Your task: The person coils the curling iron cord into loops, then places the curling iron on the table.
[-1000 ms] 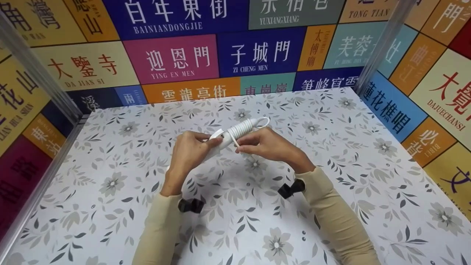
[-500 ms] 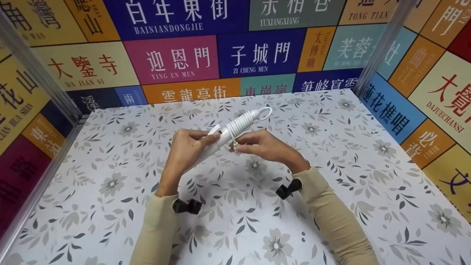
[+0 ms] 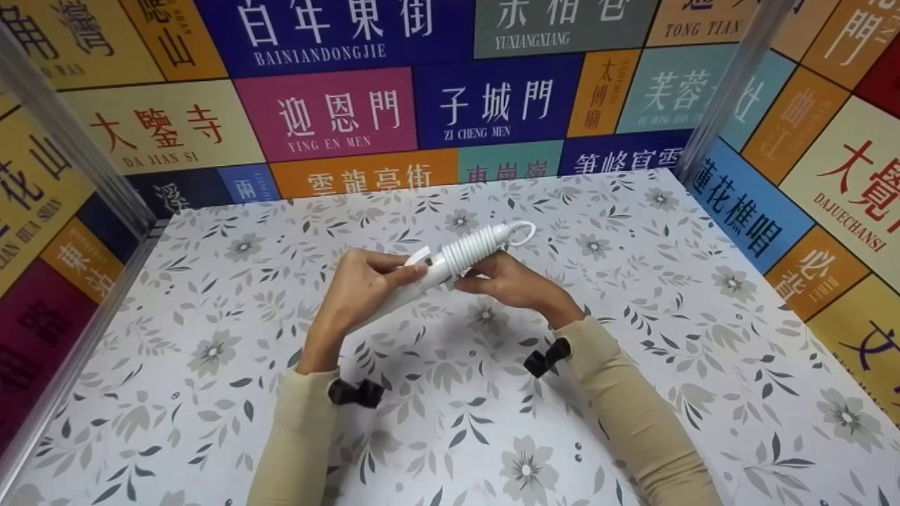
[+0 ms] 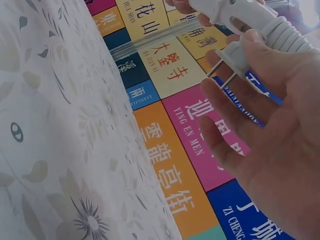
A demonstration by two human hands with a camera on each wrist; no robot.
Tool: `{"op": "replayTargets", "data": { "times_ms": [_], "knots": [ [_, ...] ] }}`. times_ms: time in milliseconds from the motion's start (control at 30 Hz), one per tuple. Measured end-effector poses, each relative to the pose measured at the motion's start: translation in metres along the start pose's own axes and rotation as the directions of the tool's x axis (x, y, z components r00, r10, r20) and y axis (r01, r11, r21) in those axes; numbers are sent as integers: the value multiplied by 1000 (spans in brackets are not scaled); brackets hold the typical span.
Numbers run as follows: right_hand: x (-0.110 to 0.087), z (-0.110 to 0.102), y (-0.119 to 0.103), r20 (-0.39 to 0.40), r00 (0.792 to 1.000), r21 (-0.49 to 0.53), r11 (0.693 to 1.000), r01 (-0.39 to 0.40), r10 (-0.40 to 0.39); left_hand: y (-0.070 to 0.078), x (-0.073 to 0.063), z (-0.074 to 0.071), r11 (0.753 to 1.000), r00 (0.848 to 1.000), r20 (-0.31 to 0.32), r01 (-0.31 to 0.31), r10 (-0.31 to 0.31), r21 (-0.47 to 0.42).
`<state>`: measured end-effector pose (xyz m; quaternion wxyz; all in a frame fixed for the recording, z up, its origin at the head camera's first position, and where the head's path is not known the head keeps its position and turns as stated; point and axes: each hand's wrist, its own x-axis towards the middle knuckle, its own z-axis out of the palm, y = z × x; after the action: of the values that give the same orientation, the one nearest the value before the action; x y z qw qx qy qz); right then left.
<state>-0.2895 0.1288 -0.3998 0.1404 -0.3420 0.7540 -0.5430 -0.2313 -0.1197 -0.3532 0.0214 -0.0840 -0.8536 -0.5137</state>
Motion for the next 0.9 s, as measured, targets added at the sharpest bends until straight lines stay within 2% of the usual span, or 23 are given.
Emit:
{"op": "replayTargets", "data": {
  "times_ms": [267,533,667,900],
  "knots": [
    [0,-1,5,-71,997,-39,999,-6,3,-11,3,0,999,997,60,-47,46,21],
    [-4,-2,6,-90,996,-86,996,2,-10,-17,5,2,997,985,160,-67,61,32],
    [-5,-3,1,-75,997,-77,997,-22,16,-16,4,0,996,983,164,-86,82,20],
    [-4,-5,-8,-101,995,-125,992,-34,22,-13,3,-1,998,983,173,-63,61,2]
  ]
}}
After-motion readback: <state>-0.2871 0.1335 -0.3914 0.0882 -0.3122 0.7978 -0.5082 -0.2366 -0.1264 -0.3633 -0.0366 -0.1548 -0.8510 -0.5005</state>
